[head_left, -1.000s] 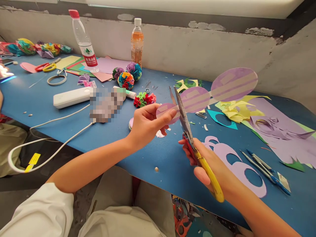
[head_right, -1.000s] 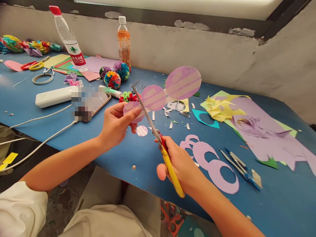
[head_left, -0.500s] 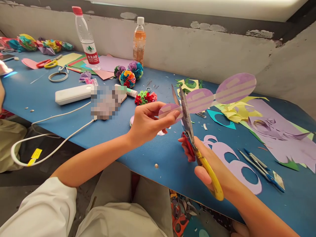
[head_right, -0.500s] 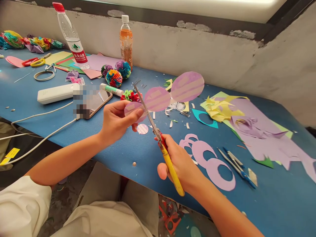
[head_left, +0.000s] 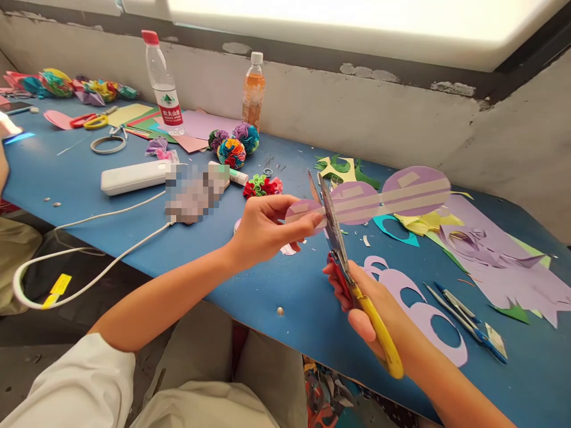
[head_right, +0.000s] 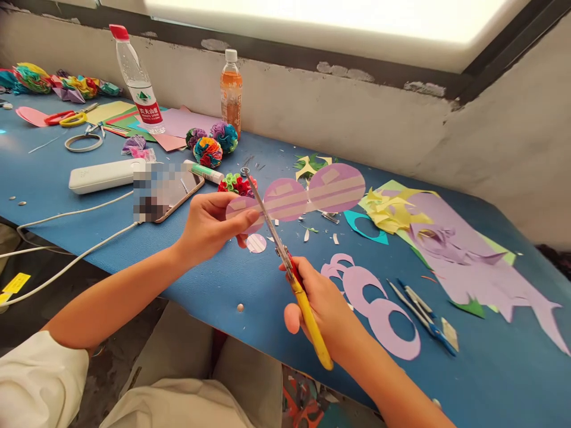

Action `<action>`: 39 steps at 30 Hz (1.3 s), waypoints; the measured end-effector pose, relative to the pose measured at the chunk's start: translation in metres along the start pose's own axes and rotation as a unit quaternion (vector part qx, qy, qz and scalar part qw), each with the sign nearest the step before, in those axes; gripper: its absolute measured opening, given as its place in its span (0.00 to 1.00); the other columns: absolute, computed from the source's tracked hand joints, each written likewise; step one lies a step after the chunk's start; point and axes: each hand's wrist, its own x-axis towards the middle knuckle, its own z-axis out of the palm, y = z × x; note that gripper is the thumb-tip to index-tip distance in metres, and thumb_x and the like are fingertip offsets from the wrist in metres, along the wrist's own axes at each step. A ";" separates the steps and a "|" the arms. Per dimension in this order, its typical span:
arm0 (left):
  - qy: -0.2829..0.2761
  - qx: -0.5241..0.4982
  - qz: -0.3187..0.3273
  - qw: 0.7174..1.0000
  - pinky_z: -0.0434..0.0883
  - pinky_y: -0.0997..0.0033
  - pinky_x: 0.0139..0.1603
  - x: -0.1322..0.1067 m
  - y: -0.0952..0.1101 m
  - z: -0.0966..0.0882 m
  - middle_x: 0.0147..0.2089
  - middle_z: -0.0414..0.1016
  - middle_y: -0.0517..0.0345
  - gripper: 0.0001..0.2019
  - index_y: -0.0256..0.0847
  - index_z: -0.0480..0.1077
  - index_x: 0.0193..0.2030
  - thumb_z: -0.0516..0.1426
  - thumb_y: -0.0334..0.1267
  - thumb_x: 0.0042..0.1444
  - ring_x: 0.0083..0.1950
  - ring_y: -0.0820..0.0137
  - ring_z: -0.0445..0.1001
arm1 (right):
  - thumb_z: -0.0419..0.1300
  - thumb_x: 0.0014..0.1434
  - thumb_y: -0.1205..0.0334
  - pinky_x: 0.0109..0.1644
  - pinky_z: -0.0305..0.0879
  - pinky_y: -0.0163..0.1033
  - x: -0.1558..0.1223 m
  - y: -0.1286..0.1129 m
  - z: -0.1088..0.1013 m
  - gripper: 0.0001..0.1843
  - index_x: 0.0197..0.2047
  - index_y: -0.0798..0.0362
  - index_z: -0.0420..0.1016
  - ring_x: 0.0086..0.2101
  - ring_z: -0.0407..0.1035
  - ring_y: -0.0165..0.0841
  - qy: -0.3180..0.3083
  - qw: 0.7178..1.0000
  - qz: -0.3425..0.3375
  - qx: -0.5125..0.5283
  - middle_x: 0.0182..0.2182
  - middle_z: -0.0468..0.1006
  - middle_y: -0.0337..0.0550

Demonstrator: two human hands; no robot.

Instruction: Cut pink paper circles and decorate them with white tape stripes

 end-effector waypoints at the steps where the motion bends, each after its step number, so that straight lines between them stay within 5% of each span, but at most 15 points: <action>1: -0.001 -0.002 0.001 1.000 0.69 0.82 0.16 0.000 0.000 0.000 0.19 0.70 0.65 0.15 0.37 0.74 0.25 0.68 0.47 0.44 0.18 0.80 0.69 | 0.57 0.53 0.50 0.25 0.57 0.37 0.000 0.001 0.000 0.12 0.38 0.46 0.68 0.22 0.61 0.32 -0.007 1.000 0.004 0.008 0.21 0.67 0.34; 20: -0.033 0.007 0.019 0.999 0.71 0.80 0.19 0.003 0.002 -0.007 0.20 0.69 0.65 0.12 0.38 0.74 0.27 0.67 0.44 0.46 0.21 0.78 0.70 | 0.54 0.57 0.49 0.26 0.61 0.37 -0.002 -0.001 0.004 0.11 0.37 0.45 0.69 0.23 0.66 0.34 -0.029 0.996 0.037 0.078 0.21 0.73 0.38; 24: -0.032 0.016 0.017 0.999 0.71 0.80 0.19 0.003 0.002 -0.007 0.21 0.69 0.65 0.13 0.38 0.73 0.27 0.67 0.46 0.47 0.23 0.78 0.70 | 0.51 0.59 0.43 0.23 0.56 0.35 0.001 -0.008 0.004 0.16 0.36 0.45 0.69 0.21 0.64 0.32 -0.027 0.988 0.067 0.136 0.18 0.70 0.37; 30: -0.061 0.068 -0.020 0.996 0.68 0.80 0.20 0.007 0.004 -0.010 0.23 0.69 0.64 0.12 0.38 0.74 0.29 0.65 0.45 0.49 0.22 0.80 0.67 | 0.58 0.48 0.32 0.19 0.49 0.34 0.008 -0.019 0.002 0.26 0.33 0.48 0.69 0.18 0.53 0.28 0.014 0.967 0.116 0.226 0.16 0.64 0.35; 35: -0.255 0.213 -0.164 0.929 0.65 0.77 0.24 0.004 -0.004 -0.010 0.27 0.73 0.62 0.15 0.38 0.77 0.45 0.63 0.41 0.51 0.24 0.78 0.66 | 0.56 0.45 0.28 0.19 0.49 0.35 0.010 -0.030 -0.003 0.30 0.30 0.48 0.66 0.18 0.51 0.28 0.037 0.959 0.147 0.240 0.14 0.60 0.34; 37: -0.309 0.309 -0.148 0.887 0.64 0.76 0.28 0.001 -0.011 -0.009 0.31 0.76 0.61 0.18 0.42 0.76 0.48 0.64 0.43 0.50 0.28 0.76 0.68 | 0.55 0.45 0.26 0.19 0.50 0.35 0.010 -0.033 -0.005 0.31 0.28 0.48 0.64 0.17 0.51 0.28 0.016 0.964 0.140 0.225 0.12 0.59 0.34; 39: -0.300 0.369 -0.123 0.871 0.63 0.75 0.31 0.001 -0.017 -0.008 0.36 0.78 0.59 0.18 0.42 0.77 0.43 0.64 0.50 0.49 0.33 0.73 0.70 | 0.54 0.44 0.26 0.18 0.50 0.35 0.010 -0.034 -0.007 0.31 0.26 0.49 0.63 0.16 0.51 0.27 -0.004 0.973 0.119 0.197 0.12 0.60 0.35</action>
